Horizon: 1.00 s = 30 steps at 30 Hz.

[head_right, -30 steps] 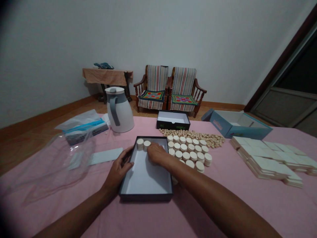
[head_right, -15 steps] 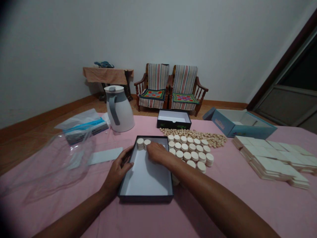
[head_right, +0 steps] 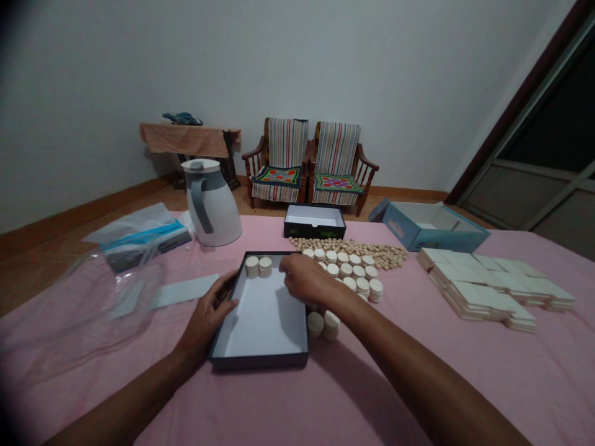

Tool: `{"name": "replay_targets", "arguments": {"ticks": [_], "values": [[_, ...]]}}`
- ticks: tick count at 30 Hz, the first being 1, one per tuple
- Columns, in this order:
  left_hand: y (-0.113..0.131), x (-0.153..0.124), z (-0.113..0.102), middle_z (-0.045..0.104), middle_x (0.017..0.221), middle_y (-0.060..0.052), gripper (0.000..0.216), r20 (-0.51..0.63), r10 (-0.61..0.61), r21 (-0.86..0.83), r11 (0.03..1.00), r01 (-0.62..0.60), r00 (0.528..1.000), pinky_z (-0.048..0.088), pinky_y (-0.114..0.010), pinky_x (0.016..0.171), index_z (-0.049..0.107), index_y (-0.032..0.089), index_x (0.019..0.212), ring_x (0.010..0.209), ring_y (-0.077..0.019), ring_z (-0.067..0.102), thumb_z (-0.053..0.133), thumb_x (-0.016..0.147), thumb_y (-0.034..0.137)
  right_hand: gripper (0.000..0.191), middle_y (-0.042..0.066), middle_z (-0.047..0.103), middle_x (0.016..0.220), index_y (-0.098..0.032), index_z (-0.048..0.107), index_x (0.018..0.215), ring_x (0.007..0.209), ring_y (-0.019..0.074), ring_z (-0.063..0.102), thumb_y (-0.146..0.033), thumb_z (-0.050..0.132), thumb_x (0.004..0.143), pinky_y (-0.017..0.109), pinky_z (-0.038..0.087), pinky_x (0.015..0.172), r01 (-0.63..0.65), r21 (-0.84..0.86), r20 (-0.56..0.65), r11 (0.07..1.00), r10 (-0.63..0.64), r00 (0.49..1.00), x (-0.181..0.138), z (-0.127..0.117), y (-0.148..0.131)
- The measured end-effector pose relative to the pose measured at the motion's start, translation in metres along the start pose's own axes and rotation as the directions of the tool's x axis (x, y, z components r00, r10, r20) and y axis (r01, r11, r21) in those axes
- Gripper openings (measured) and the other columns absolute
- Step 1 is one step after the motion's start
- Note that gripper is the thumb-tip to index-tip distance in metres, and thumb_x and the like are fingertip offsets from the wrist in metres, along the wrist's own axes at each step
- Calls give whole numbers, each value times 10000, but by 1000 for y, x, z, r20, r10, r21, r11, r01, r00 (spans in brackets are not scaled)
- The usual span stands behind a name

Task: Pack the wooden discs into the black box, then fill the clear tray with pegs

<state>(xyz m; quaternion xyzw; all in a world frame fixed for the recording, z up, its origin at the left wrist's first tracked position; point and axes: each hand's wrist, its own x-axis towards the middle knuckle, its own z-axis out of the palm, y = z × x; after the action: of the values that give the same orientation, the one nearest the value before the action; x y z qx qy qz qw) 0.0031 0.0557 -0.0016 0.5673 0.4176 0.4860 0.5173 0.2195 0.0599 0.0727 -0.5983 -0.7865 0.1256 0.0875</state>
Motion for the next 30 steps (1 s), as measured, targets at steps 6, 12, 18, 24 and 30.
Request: {"name": "replay_targets", "arguments": {"ticks": [6, 12, 18, 24, 30], "values": [[1, 2, -1, 532, 1368, -110, 589, -8, 8, 68, 998, -7, 1000, 378, -408, 1081, 516, 158, 1262, 1299, -296, 452, 591, 685, 245, 175, 48, 667, 848, -172, 643, 873, 760, 152, 568, -122, 502, 781, 228, 368, 655, -163, 19, -109, 986, 165, 980, -67, -34, 56], [0, 3, 0, 523, 1370, -125, 586, -25, 6, 80, 997, -3, 1000, 360, -432, 1085, 526, 157, 1251, 1293, -309, 451, 615, 682, 264, 124, 75, 628, 872, -168, 553, 895, 766, 171, 560, -171, 536, 772, 248, 372, 645, -347, -13, -73, 938, 345, 936, -114, -13, 95], [-3, 3, -2, 521, 1369, -105, 572, -23, -1, 117, 993, 3, 1000, 347, -415, 1089, 509, 172, 1277, 1287, -294, 456, 594, 720, 270, 145, 89, 602, 925, -173, 499, 900, 774, 173, 570, -263, 532, 791, 253, 367, 635, -391, 5, -111, 920, 389, 915, -120, 19, 102], [0, 2, 0, 529, 1365, -99, 586, -35, -13, 128, 992, 18, 999, 351, -401, 1088, 510, 173, 1285, 1284, -296, 458, 597, 714, 273, 170, 82, 608, 870, -173, 500, 859, 743, 172, 554, -331, 531, 802, 255, 321, 606, -448, -31, -111, 894, 442, 890, -110, 32, 101], [-4, 5, -2, 511, 1381, -116, 609, -22, -14, 125, 992, 16, 1000, 354, -429, 1081, 500, 160, 1291, 1289, -313, 449, 609, 707, 294, 218, 90, 609, 900, -159, 490, 914, 784, 191, 555, -306, 551, 764, 259, 314, 611, -470, -40, -87, 882, 465, 881, -106, 40, 101]]}}
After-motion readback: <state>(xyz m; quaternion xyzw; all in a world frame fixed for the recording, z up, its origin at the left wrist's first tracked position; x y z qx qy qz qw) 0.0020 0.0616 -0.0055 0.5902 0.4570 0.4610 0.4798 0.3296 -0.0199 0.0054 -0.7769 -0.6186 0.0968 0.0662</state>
